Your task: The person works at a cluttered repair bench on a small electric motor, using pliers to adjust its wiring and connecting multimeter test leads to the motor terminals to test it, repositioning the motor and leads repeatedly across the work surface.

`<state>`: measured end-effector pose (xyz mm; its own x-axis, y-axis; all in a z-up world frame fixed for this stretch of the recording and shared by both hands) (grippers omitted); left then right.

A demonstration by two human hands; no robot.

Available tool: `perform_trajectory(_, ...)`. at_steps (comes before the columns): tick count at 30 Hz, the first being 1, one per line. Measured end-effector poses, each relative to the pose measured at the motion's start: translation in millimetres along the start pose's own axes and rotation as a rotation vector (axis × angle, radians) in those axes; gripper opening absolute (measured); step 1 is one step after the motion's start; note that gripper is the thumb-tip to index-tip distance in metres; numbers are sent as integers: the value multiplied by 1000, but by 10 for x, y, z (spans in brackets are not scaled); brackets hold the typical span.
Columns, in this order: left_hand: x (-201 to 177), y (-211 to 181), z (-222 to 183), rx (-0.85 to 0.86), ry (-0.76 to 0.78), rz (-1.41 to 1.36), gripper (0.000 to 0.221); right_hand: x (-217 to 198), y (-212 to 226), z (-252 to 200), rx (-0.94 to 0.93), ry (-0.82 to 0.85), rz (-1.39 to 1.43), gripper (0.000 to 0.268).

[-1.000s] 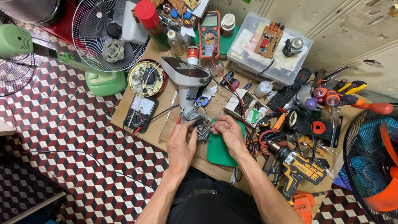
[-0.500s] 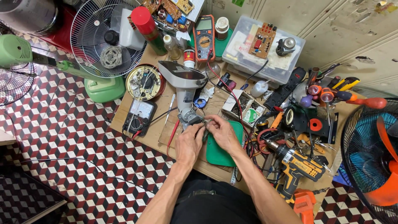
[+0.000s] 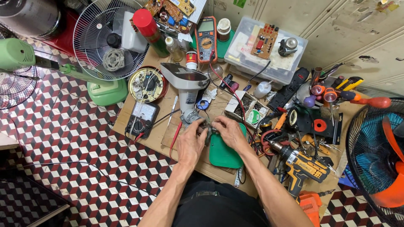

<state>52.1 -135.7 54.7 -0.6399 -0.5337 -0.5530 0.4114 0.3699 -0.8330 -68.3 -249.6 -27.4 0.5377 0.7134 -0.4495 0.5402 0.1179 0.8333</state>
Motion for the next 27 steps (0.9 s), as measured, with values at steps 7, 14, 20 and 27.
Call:
perform_trajectory(7, -143, 187, -236, -146, 53, 24, 35, 263, -368, 149, 282, 81, 528, 22)
perform_trajectory(14, -440, -14, -118, 42, -160, 42, 33, 306, -318, 73, 278, 49, 578, 21)
perform_trajectory(20, -376, 42, 223, 27, 28, 38, 34, -3, 295, -168, 67, -115, 183, 32)
perform_trajectory(27, -264, 244, 244, -108, 97, -140, 31, -75, 637, -264, -337, -173, -302, 21)
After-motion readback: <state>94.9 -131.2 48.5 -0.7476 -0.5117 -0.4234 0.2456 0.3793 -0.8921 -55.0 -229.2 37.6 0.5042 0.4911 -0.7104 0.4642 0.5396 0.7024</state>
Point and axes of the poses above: each hand's wrist, its own z-axis towards the middle knuckle, its own x-axis out of the palm, y = z × x, the point moved 6 cm from there along z, towards the middle knuckle, and after that the axes turned 9 degrees about -z, right-handed, at the moved point
